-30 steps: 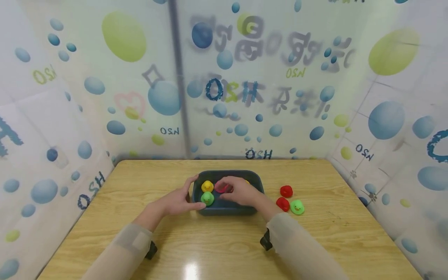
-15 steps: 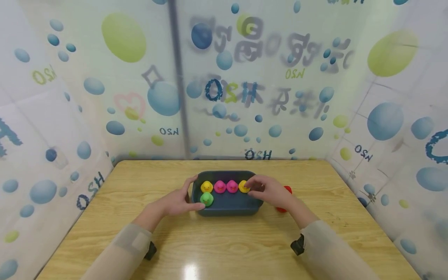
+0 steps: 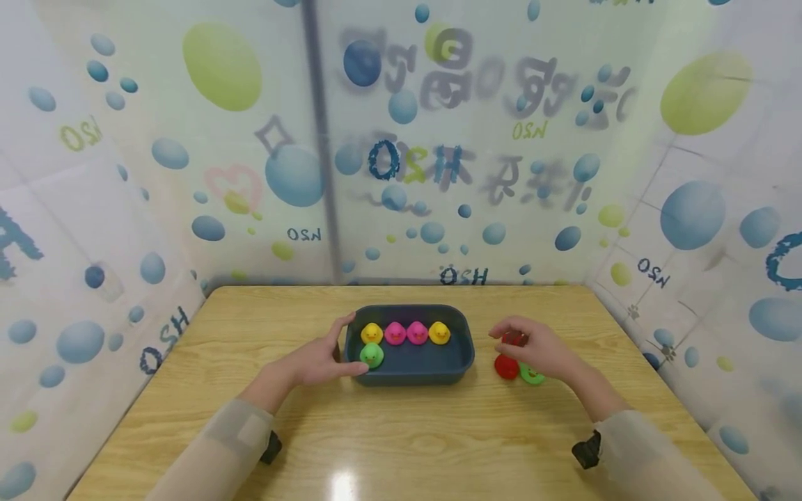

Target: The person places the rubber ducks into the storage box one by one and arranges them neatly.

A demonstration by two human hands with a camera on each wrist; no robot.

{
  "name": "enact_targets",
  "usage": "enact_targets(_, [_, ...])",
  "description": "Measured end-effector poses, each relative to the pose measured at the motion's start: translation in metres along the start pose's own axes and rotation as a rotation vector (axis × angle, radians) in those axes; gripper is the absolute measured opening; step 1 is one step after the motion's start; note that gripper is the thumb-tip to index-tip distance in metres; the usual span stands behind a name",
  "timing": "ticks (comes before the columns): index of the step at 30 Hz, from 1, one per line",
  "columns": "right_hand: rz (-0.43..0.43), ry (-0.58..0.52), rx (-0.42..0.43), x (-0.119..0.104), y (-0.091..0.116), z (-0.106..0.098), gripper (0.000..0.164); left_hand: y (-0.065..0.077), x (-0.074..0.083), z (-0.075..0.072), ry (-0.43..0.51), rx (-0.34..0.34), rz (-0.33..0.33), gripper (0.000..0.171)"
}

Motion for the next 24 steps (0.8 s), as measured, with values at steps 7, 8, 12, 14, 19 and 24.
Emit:
enact_targets(7, [0.046,0.021,0.015,0.026,0.021,-0.014,0.020,0.000,0.001,0.000,-0.001,-0.005,-0.006,0.120])
enact_targets(8, [0.051,0.025,0.016,0.029,0.023,-0.015,0.020,0.000,0.001,0.000,-0.002,-0.005,-0.007,0.120])
enact_targets(12, [0.068,0.033,0.013,0.039,0.032,-0.016,0.020,0.001,0.002,0.000,0.000,-0.003,-0.009,0.120])
enact_targets(14, [0.071,0.033,0.015,0.043,0.036,-0.016,0.022,0.001,0.002,0.000,0.001,-0.003,-0.009,0.120])
enact_targets(19, [0.083,0.025,0.011,0.051,0.046,-0.017,0.029,0.001,0.002,0.000,0.000,-0.004,-0.014,0.120])
enact_targets(24, [0.107,0.008,-0.034,0.057,0.053,-0.016,0.032,0.000,0.002,0.000,0.004,-0.006,-0.015,0.120])
Point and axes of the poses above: each hand's wrist, its own y-axis away from the middle knuckle, its own z-axis out of the palm, x = y × z, the point moved 2 cm from there along -y, towards the middle knuckle
